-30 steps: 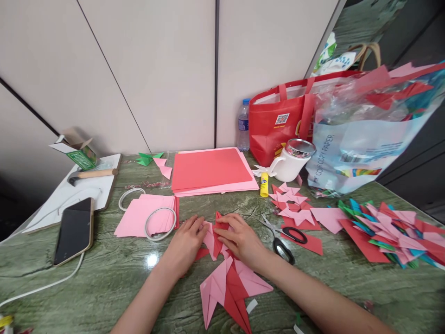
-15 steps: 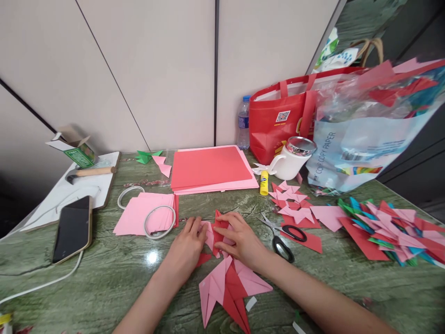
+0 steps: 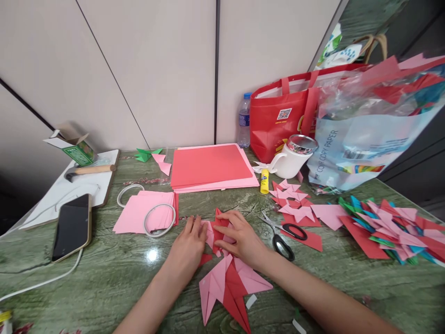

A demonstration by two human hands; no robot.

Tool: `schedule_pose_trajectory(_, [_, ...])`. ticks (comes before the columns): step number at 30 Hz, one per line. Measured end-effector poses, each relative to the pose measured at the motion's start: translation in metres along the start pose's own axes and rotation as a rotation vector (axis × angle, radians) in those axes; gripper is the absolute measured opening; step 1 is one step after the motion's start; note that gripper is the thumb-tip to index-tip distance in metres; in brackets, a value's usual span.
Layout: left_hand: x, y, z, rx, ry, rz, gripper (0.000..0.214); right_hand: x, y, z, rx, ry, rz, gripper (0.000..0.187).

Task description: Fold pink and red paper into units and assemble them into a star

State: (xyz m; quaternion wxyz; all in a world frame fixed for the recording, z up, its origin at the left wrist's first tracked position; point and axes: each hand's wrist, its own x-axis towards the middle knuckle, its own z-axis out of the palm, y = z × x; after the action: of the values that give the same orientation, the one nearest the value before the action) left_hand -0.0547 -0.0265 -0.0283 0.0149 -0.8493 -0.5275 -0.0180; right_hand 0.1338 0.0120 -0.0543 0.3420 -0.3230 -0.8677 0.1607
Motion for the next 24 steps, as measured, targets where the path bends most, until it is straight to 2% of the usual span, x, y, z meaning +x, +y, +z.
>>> schedule_pose_trajectory(6, [0.000, 0.005, 0.007, 0.096, -0.021, -0.040, 0.048, 0.001, -0.002, -0.001, 0.011, 0.014, 0.006, 0.025])
schedule_pose_trajectory(10, [0.001, 0.008, -0.002, 0.095, -0.077, -0.049, 0.045, 0.000, -0.001, 0.000, 0.017, 0.027, 0.007, 0.028])
schedule_pose_trajectory(16, [0.003, 0.011, -0.017, 0.076, -0.137, -0.062, 0.042, -0.001, 0.001, 0.002, 0.048, 0.039, 0.011, 0.052])
schedule_pose_trajectory(24, [0.003, 0.009, -0.017, 0.062, -0.106, -0.106, 0.042, -0.001, 0.002, 0.003, 0.037, 0.062, 0.022, 0.049])
